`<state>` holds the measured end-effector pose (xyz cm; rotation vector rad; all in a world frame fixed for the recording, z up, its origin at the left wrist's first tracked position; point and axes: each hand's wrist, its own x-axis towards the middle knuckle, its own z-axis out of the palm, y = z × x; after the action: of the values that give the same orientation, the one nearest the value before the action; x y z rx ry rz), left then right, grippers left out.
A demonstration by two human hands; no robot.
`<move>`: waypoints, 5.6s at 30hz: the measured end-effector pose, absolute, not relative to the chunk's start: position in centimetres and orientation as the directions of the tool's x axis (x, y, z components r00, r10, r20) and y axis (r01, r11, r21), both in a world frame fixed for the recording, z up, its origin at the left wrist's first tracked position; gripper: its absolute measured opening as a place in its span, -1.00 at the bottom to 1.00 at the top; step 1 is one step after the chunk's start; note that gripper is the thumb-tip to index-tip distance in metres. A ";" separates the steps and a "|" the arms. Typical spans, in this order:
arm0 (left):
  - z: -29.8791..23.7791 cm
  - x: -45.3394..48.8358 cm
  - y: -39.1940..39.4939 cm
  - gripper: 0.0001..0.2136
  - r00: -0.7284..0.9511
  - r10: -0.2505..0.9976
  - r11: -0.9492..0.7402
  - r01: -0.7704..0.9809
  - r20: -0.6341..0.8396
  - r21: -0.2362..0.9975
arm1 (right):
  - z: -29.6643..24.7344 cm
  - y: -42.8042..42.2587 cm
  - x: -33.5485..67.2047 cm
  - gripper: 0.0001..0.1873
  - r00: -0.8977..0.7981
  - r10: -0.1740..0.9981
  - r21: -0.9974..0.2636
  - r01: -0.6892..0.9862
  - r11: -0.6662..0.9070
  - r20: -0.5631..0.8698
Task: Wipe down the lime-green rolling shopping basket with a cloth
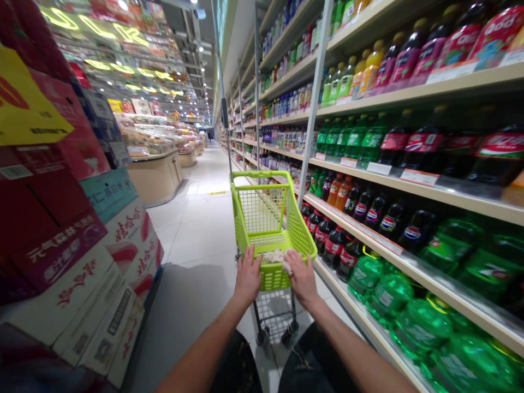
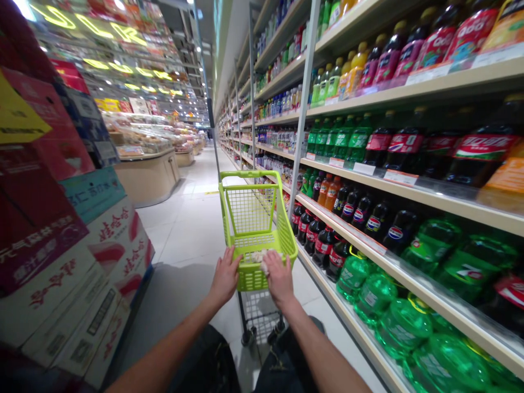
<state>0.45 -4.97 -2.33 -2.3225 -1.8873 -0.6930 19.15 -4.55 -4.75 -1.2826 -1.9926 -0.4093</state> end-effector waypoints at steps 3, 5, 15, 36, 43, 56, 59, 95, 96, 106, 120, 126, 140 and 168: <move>-2.0 0.3 -5.2 -0.53 0.158 0.912 -0.242 0.952 0.379 0.186 | -5.1 -5.0 17.1 -0.44 -0.343 0.618 -0.078 0.831 0.551 0.707; -1.9 0.1 -5.3 -0.53 0.165 0.911 -0.244 0.954 0.378 0.172 | -5.0 -4.5 18.8 -0.47 -0.302 0.635 -0.085 0.860 0.504 0.710; -2.1 1.8 -5.3 -0.52 0.146 0.908 -0.233 0.954 0.392 0.186 | -5.5 -4.2 21.1 -0.55 -0.143 0.649 -0.152 0.914 0.376 0.747; -2.3 1.9 -6.0 -0.51 0.206 0.888 -0.276 0.954 0.412 0.119 | -4.4 -4.4 20.4 -0.57 -0.278 0.620 -0.093 0.863 0.497 0.733; -2.3 3.1 -6.1 -0.53 0.202 0.887 -0.283 0.949 0.416 0.141 | -4.3 -3.5 24.5 -0.61 -0.077 0.651 -0.159 0.942 0.296 0.755; 1.5 0.3 -3.5 -0.80 0.493 0.800 -0.505 0.861 0.342 -0.060 | -5.7 -4.0 20.8 -0.52 -0.303 0.641 -0.180 0.798 0.575 0.705; 1.9 1.2 -3.2 -0.81 0.493 0.804 -0.487 0.867 0.332 -0.109 | -6.4 -2.9 21.7 -0.56 -0.247 0.667 -0.271 0.774 0.572 0.702; 3.1 6.6 -3.6 -0.61 0.442 0.810 -0.441 0.892 0.385 -0.096 | -0.1 -3.9 23.5 -0.84 0.123 0.675 -0.347 0.915 0.207 0.727; 3.2 6.5 -3.6 -0.61 0.458 0.801 -0.457 0.884 0.386 -0.101 | 0.4 -3.5 22.2 -0.85 0.082 0.688 -0.319 0.921 0.225 0.721; 6.7 -0.6 -3.5 -0.79 0.400 0.764 -0.337 0.916 0.506 -0.215 | -3.3 -2.6 29.0 -0.72 0.043 0.695 -0.231 0.956 0.180 0.718; 8.7 -2.8 -4.5 -0.81 0.336 0.765 -0.258 0.941 0.549 -0.217 | -0.8 -2.9 19.1 -0.64 -0.160 0.698 -0.245 0.862 0.443 0.698; 8.7 -3.4 -4.6 -0.85 0.331 0.762 -0.240 0.943 0.557 -0.232 | -2.5 -3.2 23.7 -0.71 0.110 0.707 -0.356 0.910 0.210 0.699; 10.0 -7.6 -5.1 -0.47 0.061 0.521 -0.254 0.964 0.852 0.086 | 0.3 -2.3 14.8 -0.65 -0.038 0.675 -0.389 0.792 0.471 0.737; 9.2 -7.9 -4.8 -0.63 0.054 0.689 -0.267 0.946 0.723 0.183 | 5.7 -2.4 3.0 -0.58 -0.250 0.632 -0.323 0.689 0.649 0.734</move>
<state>-7.86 -4.79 9.25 -1.9983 -1.6443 -1.0475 3.05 -2.41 5.70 -1.0347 -1.9557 -0.0796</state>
